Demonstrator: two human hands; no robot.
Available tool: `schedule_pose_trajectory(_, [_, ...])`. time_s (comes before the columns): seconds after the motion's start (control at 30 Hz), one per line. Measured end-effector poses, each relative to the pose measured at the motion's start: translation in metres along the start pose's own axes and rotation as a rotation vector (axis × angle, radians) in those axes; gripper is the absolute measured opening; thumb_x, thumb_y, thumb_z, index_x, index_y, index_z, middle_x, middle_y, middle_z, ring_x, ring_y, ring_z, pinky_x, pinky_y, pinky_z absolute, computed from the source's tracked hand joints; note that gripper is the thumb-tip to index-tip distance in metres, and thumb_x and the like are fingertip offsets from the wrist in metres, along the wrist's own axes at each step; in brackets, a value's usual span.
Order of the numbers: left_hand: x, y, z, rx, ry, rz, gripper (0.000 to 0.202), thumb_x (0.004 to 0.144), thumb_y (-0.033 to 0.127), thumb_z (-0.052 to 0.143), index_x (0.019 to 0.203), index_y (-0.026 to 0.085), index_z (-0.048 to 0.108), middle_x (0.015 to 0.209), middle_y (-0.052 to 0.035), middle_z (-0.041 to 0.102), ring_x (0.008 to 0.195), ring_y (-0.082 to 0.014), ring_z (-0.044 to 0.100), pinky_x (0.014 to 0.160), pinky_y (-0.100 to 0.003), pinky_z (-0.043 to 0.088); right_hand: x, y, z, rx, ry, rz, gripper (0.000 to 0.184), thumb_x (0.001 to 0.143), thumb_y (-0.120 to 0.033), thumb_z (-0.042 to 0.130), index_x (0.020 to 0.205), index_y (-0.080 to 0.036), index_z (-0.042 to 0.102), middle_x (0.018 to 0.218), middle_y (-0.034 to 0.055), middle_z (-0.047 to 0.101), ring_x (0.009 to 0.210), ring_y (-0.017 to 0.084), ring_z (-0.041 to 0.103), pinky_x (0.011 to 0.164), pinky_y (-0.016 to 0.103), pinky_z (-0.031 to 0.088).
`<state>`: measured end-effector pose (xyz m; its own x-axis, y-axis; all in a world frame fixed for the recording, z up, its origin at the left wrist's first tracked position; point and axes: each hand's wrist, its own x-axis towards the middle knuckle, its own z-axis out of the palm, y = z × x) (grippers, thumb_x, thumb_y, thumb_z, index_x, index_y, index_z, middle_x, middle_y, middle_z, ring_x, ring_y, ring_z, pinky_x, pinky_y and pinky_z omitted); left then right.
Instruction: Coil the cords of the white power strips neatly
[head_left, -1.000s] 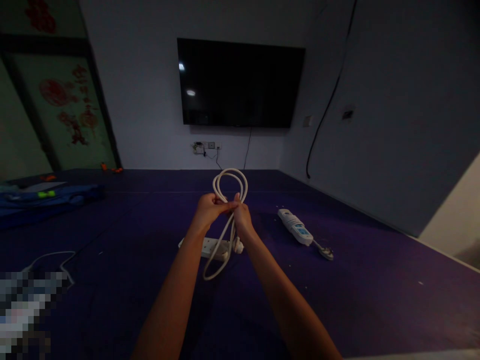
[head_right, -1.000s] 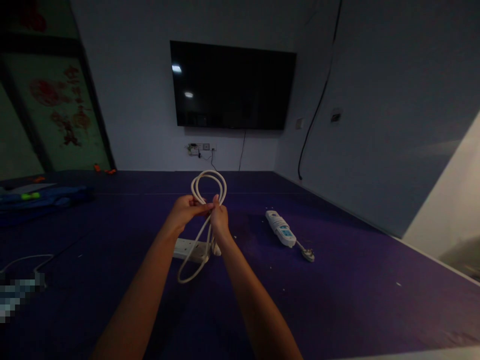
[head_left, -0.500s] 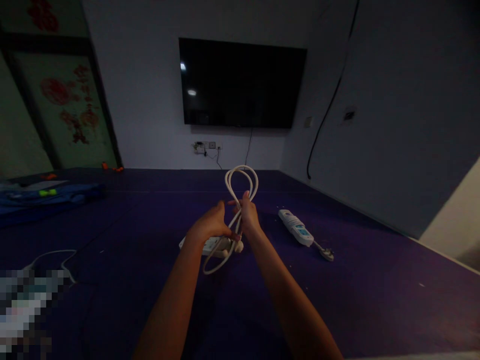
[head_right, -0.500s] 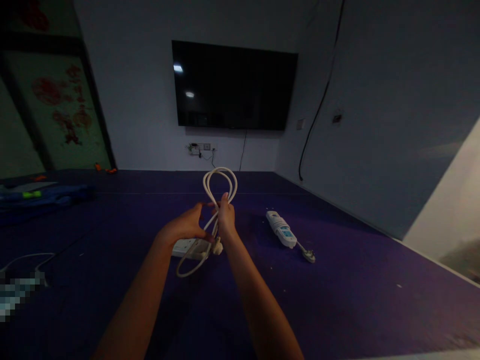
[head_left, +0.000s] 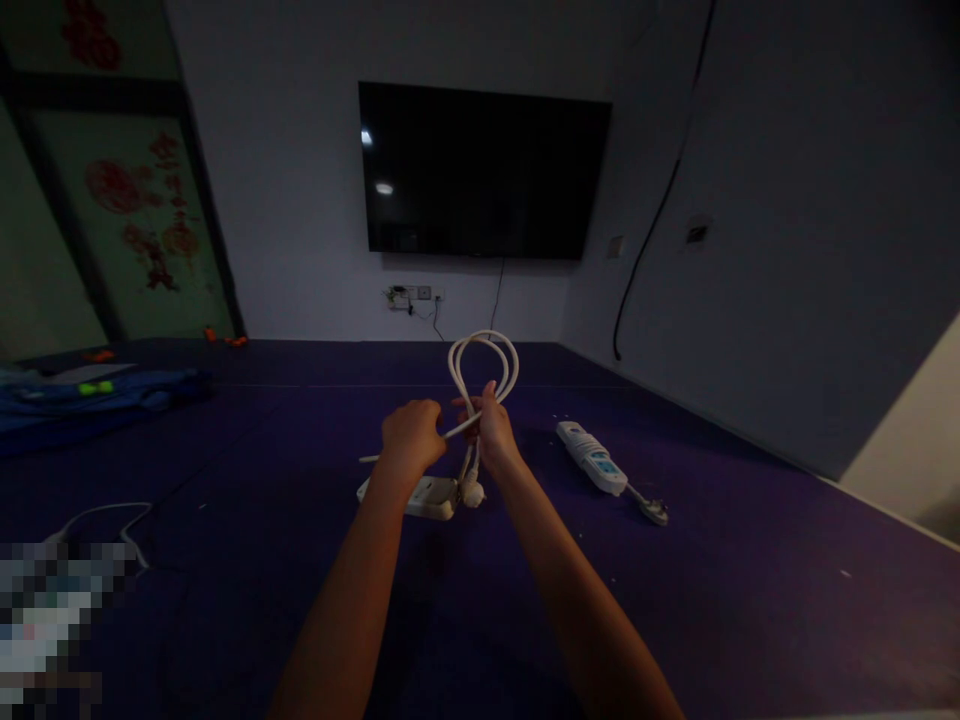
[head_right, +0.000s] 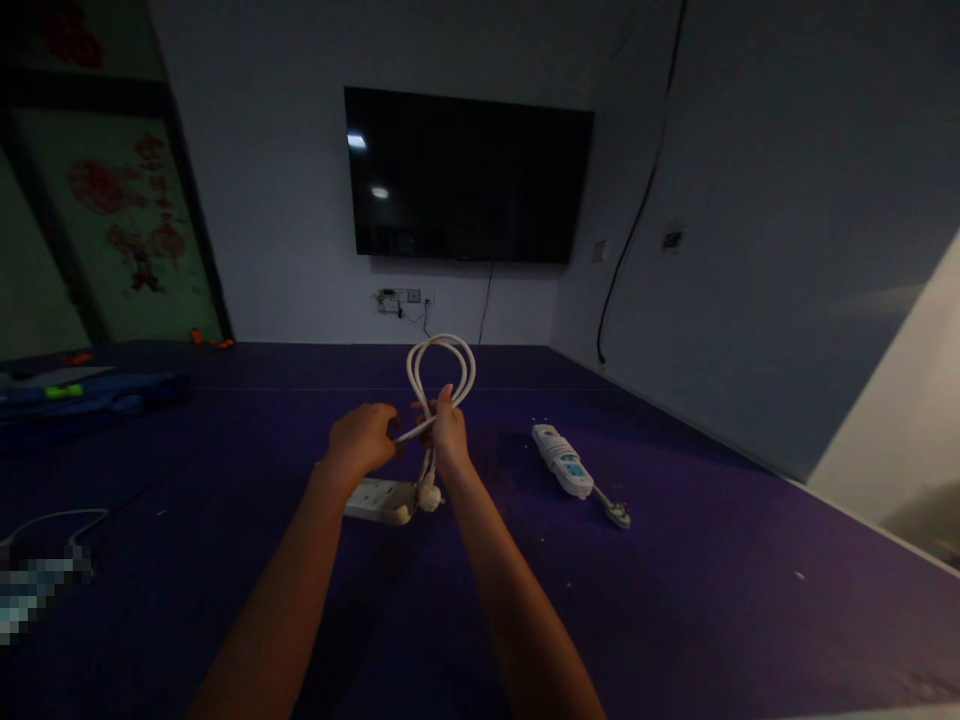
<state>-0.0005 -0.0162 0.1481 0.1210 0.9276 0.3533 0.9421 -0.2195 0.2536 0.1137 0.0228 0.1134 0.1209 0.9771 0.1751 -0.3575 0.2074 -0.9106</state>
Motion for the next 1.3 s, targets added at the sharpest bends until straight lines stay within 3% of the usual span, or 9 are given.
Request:
schedule_pose_trajectory(0.43, [0.012, -0.013, 0.005, -0.025, 0.226, -0.096, 0.023, 0.068, 0.021, 0.061, 0.090, 0.019, 0.068, 0.091, -0.0128, 0.069, 0.088, -0.0292, 0.063, 0.073, -0.035, 0.046, 0.000, 0.000, 0.003, 0.077, -0.071, 0.029, 0.061, 0.075, -0.068, 0.043, 0.077, -0.011, 0.066, 0.049, -0.0004, 0.053, 0.033, 0.002, 0.026, 0.034, 0.017, 0.016])
schedule_pose_trajectory(0.57, [0.020, -0.019, 0.014, -0.179, 0.274, -0.082, 0.031, 0.066, 0.011, 0.059, 0.095, 0.016, 0.066, 0.097, -0.0136, 0.067, 0.096, -0.0265, 0.060, 0.081, -0.033, 0.044, -0.001, 0.002, 0.004, 0.041, -0.071, -0.015, 0.056, 0.071, -0.064, 0.052, 0.079, -0.011, 0.068, 0.051, -0.0002, 0.054, 0.035, 0.003, 0.028, 0.034, 0.018, 0.018])
schedule_pose_trajectory(0.67, [0.026, -0.024, 0.021, -0.476, 0.302, -0.109, 0.040, 0.062, 0.006, 0.060, 0.101, 0.014, 0.064, 0.099, -0.0122, 0.066, 0.099, -0.0250, 0.059, 0.087, -0.034, 0.043, -0.001, 0.003, 0.004, 0.036, -0.077, -0.032, 0.054, 0.071, -0.063, 0.054, 0.079, -0.011, 0.068, 0.052, 0.0003, 0.056, 0.036, 0.003, 0.028, 0.034, 0.018, 0.017])
schedule_pose_trajectory(0.77, [0.034, -0.028, 0.029, -0.732, 0.298, -0.163, 0.056, 0.059, 0.003, 0.063, 0.114, 0.012, 0.058, 0.103, -0.0130, 0.064, 0.098, -0.0232, 0.059, 0.086, -0.032, 0.045, 0.000, 0.004, 0.004, 0.046, -0.108, -0.036, 0.054, 0.071, -0.062, 0.054, 0.078, -0.011, 0.069, 0.052, 0.0013, 0.057, 0.036, 0.003, 0.026, 0.035, 0.019, 0.017])
schedule_pose_trajectory(0.9, [0.041, -0.029, 0.038, -0.913, 0.248, -0.211, 0.077, 0.058, 0.002, 0.064, 0.131, 0.011, 0.042, 0.112, -0.0148, 0.060, 0.099, -0.0199, 0.059, 0.076, -0.024, 0.047, -0.002, 0.004, 0.006, 0.078, -0.176, -0.062, 0.055, 0.068, -0.063, 0.056, 0.079, -0.010, 0.070, 0.054, 0.0026, 0.059, 0.037, 0.003, 0.027, 0.036, 0.019, 0.017])
schedule_pose_trajectory(1.03, [0.039, -0.027, 0.043, -1.058, 0.138, -0.221, 0.084, 0.060, 0.004, 0.062, 0.138, 0.012, 0.030, 0.101, -0.0099, 0.063, 0.081, -0.0140, 0.062, 0.062, -0.019, 0.047, -0.004, 0.002, 0.008, 0.084, -0.207, -0.150, 0.054, 0.068, -0.063, 0.056, 0.079, -0.012, 0.071, 0.055, 0.0022, 0.060, 0.038, 0.004, 0.029, 0.037, 0.020, 0.018])
schedule_pose_trajectory(1.1, [0.037, -0.026, 0.042, -1.185, 0.080, -0.267, 0.085, 0.060, 0.004, 0.059, 0.139, 0.015, 0.029, 0.105, -0.0109, 0.062, 0.078, -0.0134, 0.062, 0.059, -0.019, 0.046, -0.004, 0.002, 0.009, 0.067, -0.192, -0.187, 0.052, 0.068, -0.063, 0.056, 0.077, -0.013, 0.071, 0.056, 0.0019, 0.060, 0.039, 0.004, 0.030, 0.038, 0.020, 0.019])
schedule_pose_trajectory(1.2, [0.039, -0.024, 0.042, -1.313, 0.070, -0.361, 0.086, 0.057, 0.003, 0.056, 0.138, 0.019, 0.032, 0.121, -0.0144, 0.055, 0.090, -0.0167, 0.061, 0.061, -0.020, 0.046, -0.003, 0.003, 0.009, 0.050, -0.159, -0.218, 0.053, 0.067, -0.063, 0.056, 0.075, -0.014, 0.071, 0.056, 0.0017, 0.059, 0.040, 0.004, 0.031, 0.040, 0.021, 0.019])
schedule_pose_trajectory(1.3, [0.043, -0.023, 0.046, -1.295, 0.144, -0.430, 0.084, 0.053, 0.004, 0.058, 0.133, 0.020, 0.038, 0.127, -0.0139, 0.051, 0.107, -0.0213, 0.055, 0.067, -0.023, 0.046, 0.000, 0.005, 0.007, 0.033, -0.113, -0.230, 0.056, 0.066, -0.067, 0.055, 0.076, -0.013, 0.071, 0.057, 0.0014, 0.058, 0.041, 0.005, 0.032, 0.041, 0.021, 0.020])
